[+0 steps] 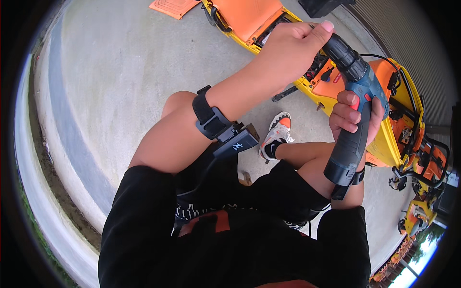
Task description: Use a power drill and hands to disassemble the body panels and access the battery compartment of a small scooter.
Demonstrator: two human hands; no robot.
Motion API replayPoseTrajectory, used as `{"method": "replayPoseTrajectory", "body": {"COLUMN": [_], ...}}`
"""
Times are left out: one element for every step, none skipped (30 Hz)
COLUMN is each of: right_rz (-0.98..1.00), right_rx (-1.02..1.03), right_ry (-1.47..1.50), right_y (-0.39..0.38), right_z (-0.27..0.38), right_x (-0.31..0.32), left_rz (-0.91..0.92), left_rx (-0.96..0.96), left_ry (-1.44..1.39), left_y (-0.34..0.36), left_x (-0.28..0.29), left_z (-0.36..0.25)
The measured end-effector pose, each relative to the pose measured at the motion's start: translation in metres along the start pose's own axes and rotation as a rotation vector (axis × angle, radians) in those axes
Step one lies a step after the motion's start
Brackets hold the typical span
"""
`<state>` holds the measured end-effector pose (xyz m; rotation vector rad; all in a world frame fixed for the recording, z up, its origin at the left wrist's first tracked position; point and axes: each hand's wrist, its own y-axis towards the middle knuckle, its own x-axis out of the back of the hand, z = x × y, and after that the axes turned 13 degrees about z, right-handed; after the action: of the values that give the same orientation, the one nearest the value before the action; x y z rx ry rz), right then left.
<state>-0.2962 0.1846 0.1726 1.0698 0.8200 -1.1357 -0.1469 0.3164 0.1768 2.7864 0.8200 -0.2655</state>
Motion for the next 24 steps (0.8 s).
{"method": "replayPoseTrajectory", "body": {"right_rz": [0.004, 0.0, 0.047, 0.054, -0.019, -0.075, -0.166, -0.203, -0.318, -0.437, -0.539, -0.555, -0.647, -0.722, -0.759, -0.766, -0.808, -0.83, -0.823, -0.878, -0.889, -0.904, -0.921, -0.945], "right_rx": [-0.007, -0.008, -0.034, -0.041, -0.019, 0.003, 0.004, 0.023, -0.007, -0.036, -0.025, -0.015, -0.072, -0.138, -0.192, -0.187, -0.239, -0.304, -0.315, -0.331, -0.409, -0.486, -0.514, -0.51], "right_ry": [0.1, 0.209, 0.25, 0.245, 0.147, 0.06, -0.059, -0.085, -0.369, -0.654, -0.72, -0.71, -0.77, -0.827, -0.833, -0.825, -0.849, -0.872, -0.901, -0.906, -1.016, -1.13, -1.249, -1.253], "right_y": [-0.002, -0.004, -0.004, -0.005, -0.007, -0.007, -0.007, -0.008, -0.008, -0.009, -0.01, -0.009, -0.007, -0.005, -0.003, -0.001, 0.001, 0.003, 0.003, 0.002, 0.001, -0.004, -0.01, -0.016], "right_z": [0.001, 0.001, 0.004, 0.006, 0.009, 0.012, 0.016, 0.018, 0.02, 0.02, 0.018, 0.019, 0.019, 0.022, 0.027, 0.03, 0.032, 0.033, 0.032, 0.031, 0.03, 0.029, 0.027, 0.027], "right_x": [0.0, -0.001, -0.001, -0.003, -0.004, -0.006, -0.007, -0.007, -0.006, -0.005, -0.002, 0.001, 0.005, 0.009, 0.013, 0.018, 0.027, 0.038, 0.05, 0.064, 0.078, 0.089, 0.099, 0.109], "left_rz": [-0.006, -0.016, -0.023, -0.021, -0.02, -0.01, -0.019, -0.029, -0.124, -0.115, -0.211, -0.313, -0.298, -0.335, -0.371, -0.367, -0.37, -0.384, -0.431, -0.434, -0.427, -0.416, -0.436, -0.429], "left_rx": [-0.08, -0.082, -0.095, -0.081, -0.005, -0.009, 0.15, 0.312, 0.373, 0.38, 0.386, 0.385, 0.403, 0.348, 0.288, 0.297, 0.278, 0.261, 0.302, 0.303, 0.303, 0.305, 0.332, 0.329], "left_ry": [0.02, 0.013, 0.086, 0.164, 0.192, 0.19, 0.07, -0.049, -0.215, -0.217, -0.299, -0.375, -0.376, -0.391, -0.403, -0.4, -0.461, -0.527, -0.562, -0.576, -0.609, -0.64, -0.702, -0.702], "left_y": [0.003, 0.006, 0.01, 0.014, 0.016, 0.019, 0.021, 0.022, 0.024, 0.025, 0.027, 0.03, 0.032, 0.037, 0.041, 0.046, 0.049, 0.051, 0.057, 0.059, 0.063, 0.065, 0.067, 0.068], "left_x": [-0.004, -0.006, -0.009, -0.009, -0.01, -0.009, -0.007, -0.006, -0.005, -0.002, 0.001, 0.004, 0.008, 0.01, 0.012, 0.013, 0.015, 0.015, 0.017, 0.017, 0.019, 0.02, 0.022, 0.024], "left_z": [0.005, 0.008, 0.012, 0.015, 0.017, 0.019, 0.021, 0.023, 0.024, 0.026, 0.028, 0.03, 0.032, 0.035, 0.037, 0.04, 0.044, 0.048, 0.05, 0.054, 0.055, 0.058, 0.059, 0.061]}}
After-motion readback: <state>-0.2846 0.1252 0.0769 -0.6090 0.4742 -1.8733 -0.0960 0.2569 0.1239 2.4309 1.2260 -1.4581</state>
